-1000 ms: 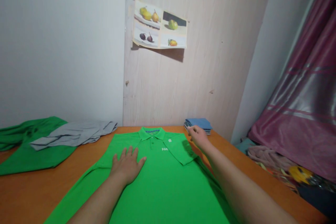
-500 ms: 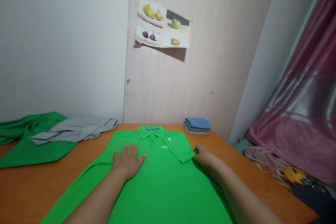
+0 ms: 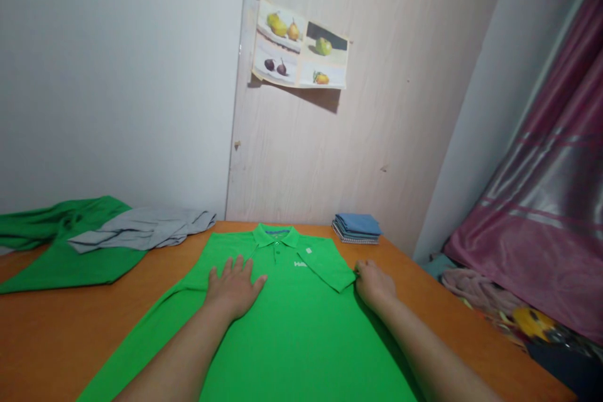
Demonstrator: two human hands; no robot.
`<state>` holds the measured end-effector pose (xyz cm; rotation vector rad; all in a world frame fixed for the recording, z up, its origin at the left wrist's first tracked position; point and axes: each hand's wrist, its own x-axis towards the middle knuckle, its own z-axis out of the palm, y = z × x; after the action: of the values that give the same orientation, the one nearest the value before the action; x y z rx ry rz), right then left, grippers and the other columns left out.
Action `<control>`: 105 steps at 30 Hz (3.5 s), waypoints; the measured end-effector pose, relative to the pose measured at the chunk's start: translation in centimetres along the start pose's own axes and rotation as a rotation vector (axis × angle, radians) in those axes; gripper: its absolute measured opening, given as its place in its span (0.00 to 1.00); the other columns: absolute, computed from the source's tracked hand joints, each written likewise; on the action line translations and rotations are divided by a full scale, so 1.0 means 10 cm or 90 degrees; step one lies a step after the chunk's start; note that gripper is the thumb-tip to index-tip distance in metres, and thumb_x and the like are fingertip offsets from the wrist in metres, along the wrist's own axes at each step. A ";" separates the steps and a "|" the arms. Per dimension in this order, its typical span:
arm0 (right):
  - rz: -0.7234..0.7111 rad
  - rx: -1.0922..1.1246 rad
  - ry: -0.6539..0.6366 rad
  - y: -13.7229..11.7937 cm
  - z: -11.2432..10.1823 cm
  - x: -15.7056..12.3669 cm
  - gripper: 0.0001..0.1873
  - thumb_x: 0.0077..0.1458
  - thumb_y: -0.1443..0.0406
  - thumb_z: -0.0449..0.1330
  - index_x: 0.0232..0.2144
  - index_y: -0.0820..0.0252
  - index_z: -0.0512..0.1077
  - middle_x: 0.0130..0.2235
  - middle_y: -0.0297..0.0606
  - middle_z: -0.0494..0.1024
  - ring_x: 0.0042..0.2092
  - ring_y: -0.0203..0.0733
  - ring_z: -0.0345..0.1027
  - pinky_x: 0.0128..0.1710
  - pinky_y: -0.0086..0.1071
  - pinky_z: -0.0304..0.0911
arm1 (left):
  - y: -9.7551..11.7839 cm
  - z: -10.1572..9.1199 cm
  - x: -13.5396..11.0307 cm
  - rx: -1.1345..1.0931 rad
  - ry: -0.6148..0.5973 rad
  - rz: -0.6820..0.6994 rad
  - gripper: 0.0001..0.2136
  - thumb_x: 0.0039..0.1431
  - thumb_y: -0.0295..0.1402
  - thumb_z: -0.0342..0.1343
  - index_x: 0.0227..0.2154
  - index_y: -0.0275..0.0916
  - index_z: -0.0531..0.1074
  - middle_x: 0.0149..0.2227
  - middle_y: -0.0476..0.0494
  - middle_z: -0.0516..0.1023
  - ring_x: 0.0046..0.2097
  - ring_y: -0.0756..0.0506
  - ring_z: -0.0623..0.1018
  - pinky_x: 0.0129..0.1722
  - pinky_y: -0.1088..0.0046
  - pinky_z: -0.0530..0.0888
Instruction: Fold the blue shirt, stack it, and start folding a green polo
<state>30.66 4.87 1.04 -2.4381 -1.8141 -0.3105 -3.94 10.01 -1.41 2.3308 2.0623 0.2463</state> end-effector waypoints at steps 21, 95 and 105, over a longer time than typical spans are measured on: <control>-0.145 0.140 -0.100 -0.49 0.32 0.09 0.35 0.68 0.53 0.42 0.67 0.72 0.56 0.70 0.52 0.52 0.71 0.52 0.42 0.68 0.41 0.40 | -0.01 0.03 0.00 -0.008 0.008 0.005 0.40 0.62 0.60 0.33 0.68 0.39 0.56 0.71 0.35 0.49 0.71 0.29 0.49 0.64 0.36 0.47; -0.124 0.139 -0.114 -0.77 0.11 0.15 0.49 0.62 0.40 0.37 0.70 0.72 0.48 0.72 0.51 0.44 0.72 0.55 0.35 0.68 0.49 0.39 | 0.03 0.02 -0.03 -0.015 0.002 0.001 0.40 0.62 0.60 0.32 0.68 0.39 0.56 0.71 0.35 0.49 0.71 0.29 0.49 0.64 0.35 0.46; -0.101 0.113 -0.155 -0.61 0.29 -0.17 0.49 0.62 0.39 0.36 0.70 0.69 0.46 0.72 0.48 0.43 0.72 0.53 0.30 0.69 0.49 0.31 | 0.00 0.01 0.00 -0.010 -0.001 0.005 0.40 0.61 0.61 0.34 0.68 0.39 0.56 0.71 0.36 0.48 0.71 0.29 0.49 0.64 0.35 0.47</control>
<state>24.70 5.55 -2.48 -2.2997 -2.0369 0.1386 -3.94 9.98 -1.55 2.3298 2.0439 0.2589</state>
